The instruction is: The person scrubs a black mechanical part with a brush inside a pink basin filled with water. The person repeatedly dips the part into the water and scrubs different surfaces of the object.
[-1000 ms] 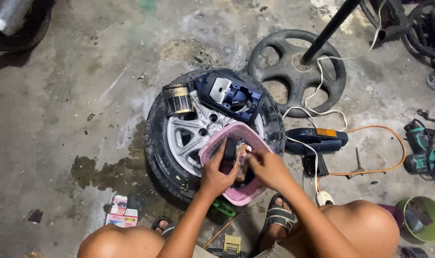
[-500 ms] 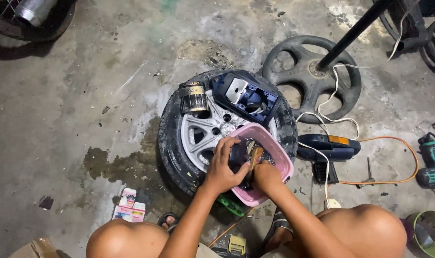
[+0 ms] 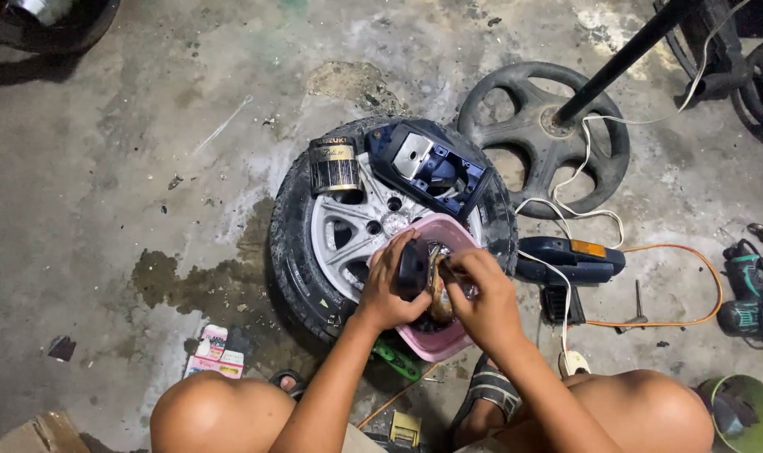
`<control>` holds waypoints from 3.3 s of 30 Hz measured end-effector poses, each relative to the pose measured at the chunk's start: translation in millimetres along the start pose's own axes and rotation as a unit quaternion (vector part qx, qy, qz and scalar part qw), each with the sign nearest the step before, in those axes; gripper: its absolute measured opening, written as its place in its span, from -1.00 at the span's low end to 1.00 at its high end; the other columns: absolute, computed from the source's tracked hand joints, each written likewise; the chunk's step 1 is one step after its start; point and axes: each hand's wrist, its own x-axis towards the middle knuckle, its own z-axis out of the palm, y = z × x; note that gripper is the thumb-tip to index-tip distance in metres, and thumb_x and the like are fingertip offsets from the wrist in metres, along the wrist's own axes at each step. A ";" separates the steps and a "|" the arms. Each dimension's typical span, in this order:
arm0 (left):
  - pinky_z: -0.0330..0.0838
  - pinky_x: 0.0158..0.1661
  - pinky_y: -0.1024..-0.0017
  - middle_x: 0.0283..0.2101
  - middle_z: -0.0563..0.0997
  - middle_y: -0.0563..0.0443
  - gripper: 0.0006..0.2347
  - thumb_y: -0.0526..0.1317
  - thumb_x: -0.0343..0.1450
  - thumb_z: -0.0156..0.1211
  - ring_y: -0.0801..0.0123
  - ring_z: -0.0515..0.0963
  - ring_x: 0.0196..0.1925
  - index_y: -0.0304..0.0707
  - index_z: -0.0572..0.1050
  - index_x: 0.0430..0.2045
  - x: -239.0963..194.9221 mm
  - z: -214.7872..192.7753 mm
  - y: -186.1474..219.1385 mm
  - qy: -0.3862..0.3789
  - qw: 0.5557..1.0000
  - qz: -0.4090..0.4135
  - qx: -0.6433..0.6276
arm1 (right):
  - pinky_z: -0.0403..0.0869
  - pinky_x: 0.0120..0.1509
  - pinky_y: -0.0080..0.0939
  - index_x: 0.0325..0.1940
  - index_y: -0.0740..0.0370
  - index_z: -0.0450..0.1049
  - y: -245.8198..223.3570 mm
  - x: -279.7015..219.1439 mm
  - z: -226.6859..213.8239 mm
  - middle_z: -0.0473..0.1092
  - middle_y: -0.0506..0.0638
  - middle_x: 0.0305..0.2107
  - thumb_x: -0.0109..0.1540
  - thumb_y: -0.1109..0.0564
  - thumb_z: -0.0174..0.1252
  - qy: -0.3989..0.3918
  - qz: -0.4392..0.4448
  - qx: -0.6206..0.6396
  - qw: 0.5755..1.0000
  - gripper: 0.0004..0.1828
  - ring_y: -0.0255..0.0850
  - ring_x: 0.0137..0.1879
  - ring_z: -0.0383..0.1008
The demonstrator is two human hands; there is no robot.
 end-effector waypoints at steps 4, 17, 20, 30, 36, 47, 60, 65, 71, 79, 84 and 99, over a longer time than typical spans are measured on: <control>0.30 0.17 0.21 0.24 0.49 -0.16 -0.15 -0.13 0.08 0.36 0.02 0.51 0.27 -0.28 0.21 0.37 -3.4 6.7 -3.0 -0.002 1.000 0.018 0.021 | 0.55 0.00 0.01 -0.17 0.12 0.58 -8.9 5.7 3.6 0.53 0.03 -0.24 0.11 0.33 0.25 -0.012 -0.049 0.011 0.999 -0.76 0.08 -0.05 0.58; 0.30 0.13 0.10 0.14 0.56 -0.21 -0.14 -0.04 0.11 0.38 -0.06 0.59 0.12 -0.32 0.21 0.37 -4.0 11.4 -10.1 -0.041 0.999 0.019 0.016 | 0.54 0.05 0.07 -0.12 0.20 0.61 16.8 25.9 12.7 0.52 0.11 -0.23 0.23 0.29 0.06 -0.038 -0.347 0.022 0.937 -0.76 0.13 -0.04 0.58; 0.31 0.15 0.13 0.04 0.62 -0.15 -0.14 0.00 0.11 0.37 0.01 0.65 0.03 -0.31 0.22 0.36 0.5 11.1 -11.7 -0.043 0.999 0.012 0.013 | 0.53 0.06 0.12 -0.12 0.25 0.60 27.9 26.2 17.4 0.52 0.15 -0.23 0.21 0.33 0.06 -0.053 -0.359 0.032 0.931 -0.76 0.16 -0.05 0.57; 0.30 0.15 0.12 -0.04 0.65 -0.12 -0.14 0.00 0.11 0.40 0.04 0.68 -0.07 -0.31 0.24 0.36 -2.5 12.9 -14.7 -0.044 0.998 0.016 0.032 | 0.51 0.00 0.18 -0.13 0.24 0.60 37.0 49.9 5.2 0.52 0.11 -0.25 0.21 0.25 0.04 -0.067 -0.348 0.032 0.935 -0.76 0.13 -0.10 0.57; 0.29 0.16 0.11 -0.03 0.65 -0.12 -0.16 -0.04 0.10 0.39 0.02 0.69 -0.07 -0.28 0.24 0.35 3.2 5.3 0.1 -0.047 0.999 0.007 0.022 | 0.50 0.00 0.25 -0.15 0.28 0.59 30.6 57.8 3.0 0.52 0.17 -0.26 0.24 0.24 0.03 -0.079 -0.380 0.062 0.919 -0.77 0.20 -0.13 0.55; 0.26 0.19 0.10 -0.02 0.64 -0.20 -0.12 -0.09 0.04 0.36 -0.01 0.68 -0.05 -0.36 0.24 0.35 -0.2 7.4 -9.9 -0.074 0.997 -0.001 0.006 | 0.53 -0.07 0.17 -0.09 0.35 0.59 55.3 44.7 18.6 0.48 0.23 -0.29 0.22 0.20 0.08 -0.107 -0.394 0.151 0.900 -0.74 0.20 -0.19 0.52; 0.21 0.27 0.02 -0.04 0.62 -0.25 0.01 0.27 -0.01 0.22 0.00 0.68 -0.07 -0.42 0.22 0.33 -17.5 19.7 -38.9 -0.080 0.995 0.055 0.008 | 0.55 0.00 0.18 -0.08 0.33 0.61 62.6 27.2 23.9 0.48 0.20 -0.36 0.23 0.15 0.11 -0.106 -0.411 0.158 0.891 -0.72 0.14 -0.24 0.53; 0.30 0.21 0.07 -0.11 0.66 -0.23 -0.33 -0.17 0.19 0.27 -0.06 0.66 -0.09 -0.44 0.33 0.24 19.2 -14.7 33.8 -0.052 0.997 0.042 0.037 | 0.54 0.01 0.20 -0.08 0.32 0.62 66.0 29.4 23.6 0.47 0.18 -0.36 0.21 0.18 0.12 -0.098 -0.397 0.119 0.905 -0.72 0.16 -0.21 0.55; 0.26 0.26 0.08 -0.09 0.64 -0.21 -0.31 -0.26 0.09 0.31 -0.04 0.63 -0.01 -0.42 0.37 0.21 -9.9 19.3 -30.3 -0.064 0.995 0.033 0.073 | 0.56 -0.07 0.16 -0.10 0.32 0.62 55.6 29.6 17.8 0.48 0.14 -0.37 0.21 0.17 0.10 -0.093 -0.400 0.119 0.904 -0.72 0.12 -0.24 0.56; 0.21 0.26 0.12 -0.05 0.66 -0.07 -0.07 0.09 -0.07 0.35 0.16 0.66 -0.03 -0.31 0.32 0.28 -14.8 13.0 -20.7 -0.083 0.996 0.015 0.011 | 0.56 -0.06 0.15 -0.07 0.34 0.61 49.8 24.8 9.7 0.50 0.21 -0.33 0.19 0.21 0.14 -0.107 -0.380 0.139 0.908 -0.72 0.17 -0.21 0.55; 0.23 0.29 0.26 -0.11 0.66 -0.33 -0.57 -0.18 0.41 0.10 0.04 0.63 0.03 -0.61 0.43 0.09 28.2 -29.3 61.3 -0.045 0.991 -0.037 -0.118 | 0.56 -0.04 0.10 -0.05 0.31 0.61 31.1 24.0 11.2 0.51 0.20 -0.27 0.22 0.19 0.12 -0.091 -0.414 0.103 0.900 -0.72 0.16 -0.15 0.55; 0.20 0.26 0.13 0.24 0.53 -0.14 -0.10 -0.02 0.11 0.32 0.08 0.56 0.23 -0.25 0.14 0.43 -2.0 11.3 -9.3 -0.081 0.996 -0.008 0.026 | 0.52 -0.10 0.18 -0.20 0.19 0.64 102.0 41.6 19.0 0.57 0.17 -0.46 0.08 0.18 0.21 -0.190 0.046 -0.118 0.973 -0.77 0.22 -0.23 0.60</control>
